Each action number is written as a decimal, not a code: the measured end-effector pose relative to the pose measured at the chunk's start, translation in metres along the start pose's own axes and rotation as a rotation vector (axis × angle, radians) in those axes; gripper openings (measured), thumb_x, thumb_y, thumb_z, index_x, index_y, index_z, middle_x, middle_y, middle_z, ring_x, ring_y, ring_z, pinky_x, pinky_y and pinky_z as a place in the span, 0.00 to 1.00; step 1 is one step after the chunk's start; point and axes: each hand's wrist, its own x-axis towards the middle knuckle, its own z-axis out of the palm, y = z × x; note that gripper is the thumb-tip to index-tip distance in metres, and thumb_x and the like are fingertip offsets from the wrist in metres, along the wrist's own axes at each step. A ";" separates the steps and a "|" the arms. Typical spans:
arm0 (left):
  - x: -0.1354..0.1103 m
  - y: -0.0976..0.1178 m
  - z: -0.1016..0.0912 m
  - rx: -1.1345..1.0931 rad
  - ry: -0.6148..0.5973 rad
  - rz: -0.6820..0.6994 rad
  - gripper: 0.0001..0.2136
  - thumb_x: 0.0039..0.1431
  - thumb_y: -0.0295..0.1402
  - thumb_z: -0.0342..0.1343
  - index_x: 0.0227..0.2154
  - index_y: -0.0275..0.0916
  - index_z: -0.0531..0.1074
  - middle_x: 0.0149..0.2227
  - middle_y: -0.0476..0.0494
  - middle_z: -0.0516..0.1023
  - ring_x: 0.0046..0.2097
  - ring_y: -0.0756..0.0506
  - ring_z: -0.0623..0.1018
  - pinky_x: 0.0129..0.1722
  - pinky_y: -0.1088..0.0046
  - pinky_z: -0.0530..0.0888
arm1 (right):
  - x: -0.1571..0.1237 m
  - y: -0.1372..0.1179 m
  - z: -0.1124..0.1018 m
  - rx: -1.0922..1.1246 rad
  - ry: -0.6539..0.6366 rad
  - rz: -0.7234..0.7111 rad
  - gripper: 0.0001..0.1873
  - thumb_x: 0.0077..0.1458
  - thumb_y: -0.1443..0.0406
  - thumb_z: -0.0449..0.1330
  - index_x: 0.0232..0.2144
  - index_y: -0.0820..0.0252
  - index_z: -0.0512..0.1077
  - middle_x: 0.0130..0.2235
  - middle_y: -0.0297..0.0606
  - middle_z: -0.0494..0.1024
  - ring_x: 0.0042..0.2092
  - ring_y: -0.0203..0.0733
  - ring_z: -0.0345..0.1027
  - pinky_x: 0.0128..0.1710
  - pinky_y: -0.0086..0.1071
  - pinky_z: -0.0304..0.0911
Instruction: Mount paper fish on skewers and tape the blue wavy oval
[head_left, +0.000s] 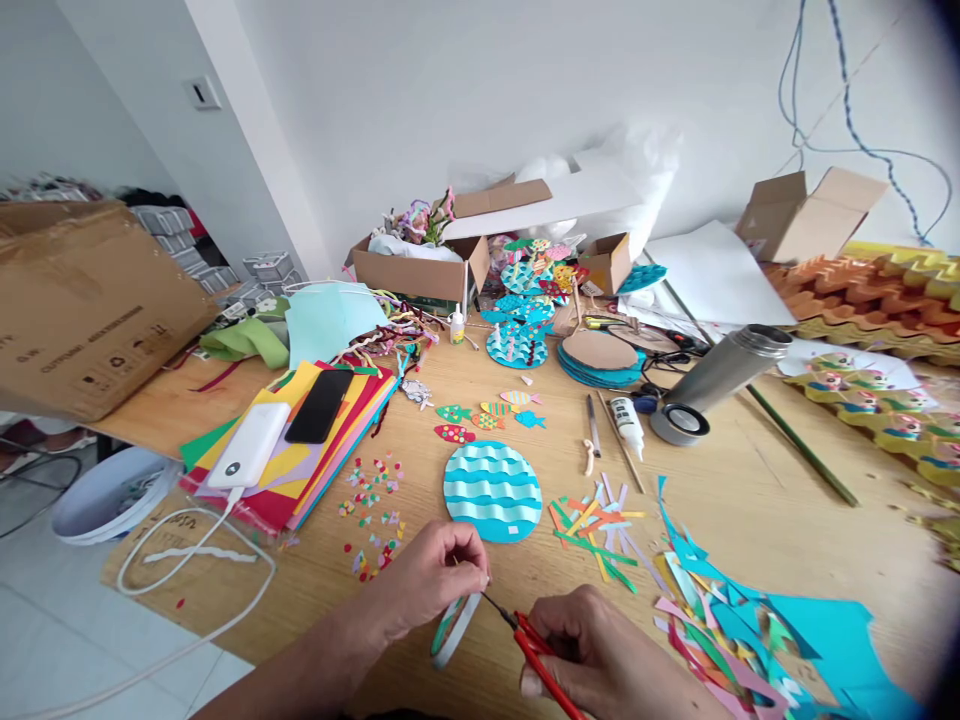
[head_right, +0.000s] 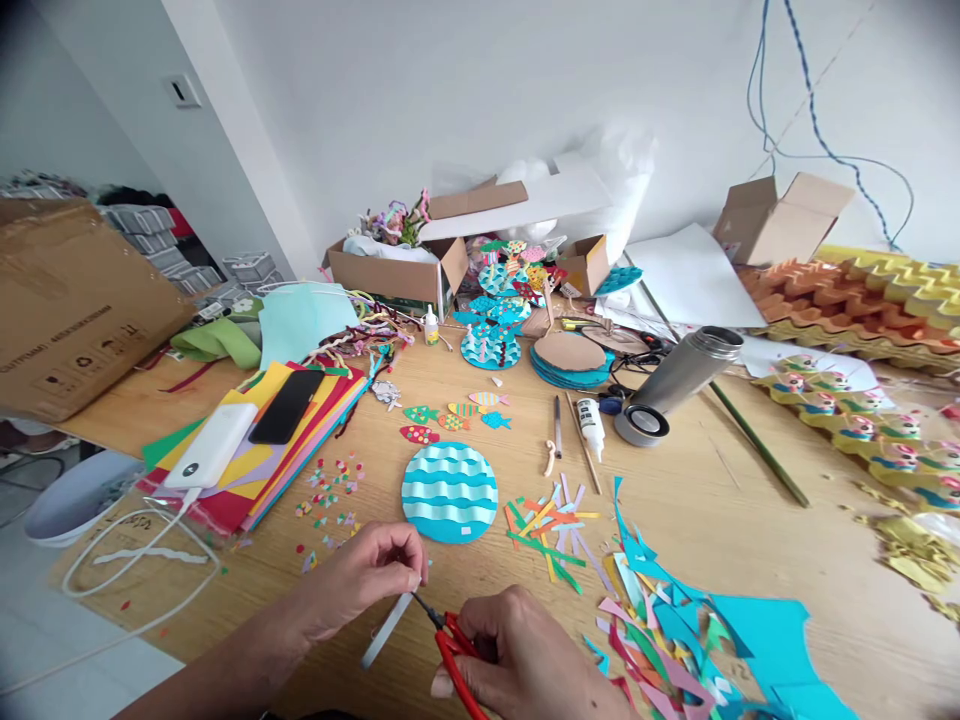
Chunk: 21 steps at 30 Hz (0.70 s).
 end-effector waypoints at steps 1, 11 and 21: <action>0.000 0.000 0.000 -0.018 -0.001 -0.017 0.03 0.48 0.29 0.53 0.23 0.37 0.68 0.26 0.48 0.69 0.29 0.51 0.66 0.28 0.76 0.60 | 0.000 0.000 0.000 -0.006 0.000 -0.003 0.23 0.51 0.51 0.59 0.18 0.60 0.57 0.19 0.25 0.53 0.23 0.29 0.43 0.20 0.27 0.40; -0.001 -0.005 0.003 -0.359 -0.064 -0.237 0.08 0.47 0.35 0.54 0.26 0.38 0.62 0.28 0.50 0.73 0.25 0.51 0.75 0.22 0.79 0.65 | -0.002 -0.010 -0.001 -0.197 0.053 -0.007 0.18 0.52 0.52 0.59 0.21 0.59 0.66 0.22 0.28 0.67 0.23 0.30 0.52 0.22 0.28 0.43; -0.003 -0.011 -0.004 -0.490 -0.060 -0.260 0.13 0.51 0.42 0.55 0.32 0.40 0.60 0.31 0.49 0.74 0.19 0.51 0.75 0.10 0.84 0.61 | -0.015 -0.001 0.003 -0.398 0.150 0.002 0.10 0.54 0.61 0.55 0.24 0.57 0.69 0.27 0.34 0.75 0.26 0.35 0.64 0.26 0.28 0.51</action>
